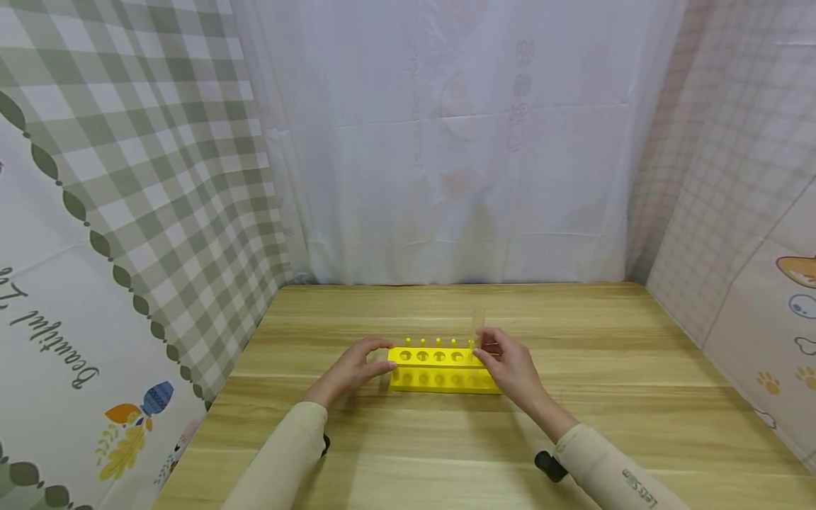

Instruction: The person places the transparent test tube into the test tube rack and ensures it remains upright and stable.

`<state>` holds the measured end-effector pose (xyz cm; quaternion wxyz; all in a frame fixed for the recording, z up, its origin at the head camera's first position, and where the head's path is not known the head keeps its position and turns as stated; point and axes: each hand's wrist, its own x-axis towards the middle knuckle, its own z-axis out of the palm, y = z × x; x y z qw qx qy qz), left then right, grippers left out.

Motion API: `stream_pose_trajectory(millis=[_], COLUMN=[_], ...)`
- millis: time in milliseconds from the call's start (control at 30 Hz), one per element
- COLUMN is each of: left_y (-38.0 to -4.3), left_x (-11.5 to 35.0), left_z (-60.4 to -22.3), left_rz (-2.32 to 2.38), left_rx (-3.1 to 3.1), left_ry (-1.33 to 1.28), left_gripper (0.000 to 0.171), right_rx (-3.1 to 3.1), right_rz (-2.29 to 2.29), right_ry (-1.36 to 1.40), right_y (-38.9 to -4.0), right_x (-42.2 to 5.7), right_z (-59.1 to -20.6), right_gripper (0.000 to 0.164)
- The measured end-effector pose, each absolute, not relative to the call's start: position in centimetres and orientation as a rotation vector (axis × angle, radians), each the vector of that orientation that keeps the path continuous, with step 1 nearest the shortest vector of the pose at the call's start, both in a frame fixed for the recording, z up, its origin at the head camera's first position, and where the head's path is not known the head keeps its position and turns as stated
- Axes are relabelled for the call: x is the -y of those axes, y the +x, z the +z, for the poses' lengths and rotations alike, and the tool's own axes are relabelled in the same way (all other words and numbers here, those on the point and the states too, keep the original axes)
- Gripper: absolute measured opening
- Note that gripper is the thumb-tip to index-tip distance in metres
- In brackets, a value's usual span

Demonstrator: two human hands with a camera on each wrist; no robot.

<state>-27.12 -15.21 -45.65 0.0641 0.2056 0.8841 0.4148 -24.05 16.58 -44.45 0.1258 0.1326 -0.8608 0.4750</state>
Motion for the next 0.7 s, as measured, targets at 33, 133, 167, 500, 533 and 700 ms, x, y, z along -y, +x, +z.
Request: stream_pose_trajectory(millis=[33,133,167,500,533,700], left_y=[-27.1,-27.2,-27.2,-27.2,-27.1,-27.0], left_x=[15.2,15.1,15.1,14.9,14.9,15.1], left_z=[-45.7,-45.7,-45.7,-45.6,-45.6,-45.5], left_rz=[1.251,1.243,1.239,1.126,1.111,1.01], left_rx=[-2.673,-2.679,-2.681,-2.731,-2.744,-2.833], left_ry=[0.618,0.613,0.616,0.662,0.673,0.683], left_gripper=[0.046,0.044,0.044,0.048,0.048,0.058], right_rx=[2.513,2.524,2.528,2.583,2.59,2.581], right_rz=[1.383,1.362,1.337,1.079,1.063,1.036], right_ry=[0.384,0.382,0.386,0.404,0.4,0.36], right_y=[-24.1,-24.1,-24.2,-23.8,-23.7,-23.9], right_x=[-16.6,-16.6,-16.7,-17.4,-17.6,-19.1], right_z=[-44.4,-44.4,-44.3,-44.2,-44.2,-44.0], right_gripper=[0.031,0.032,0.032,0.037,0.041,0.047])
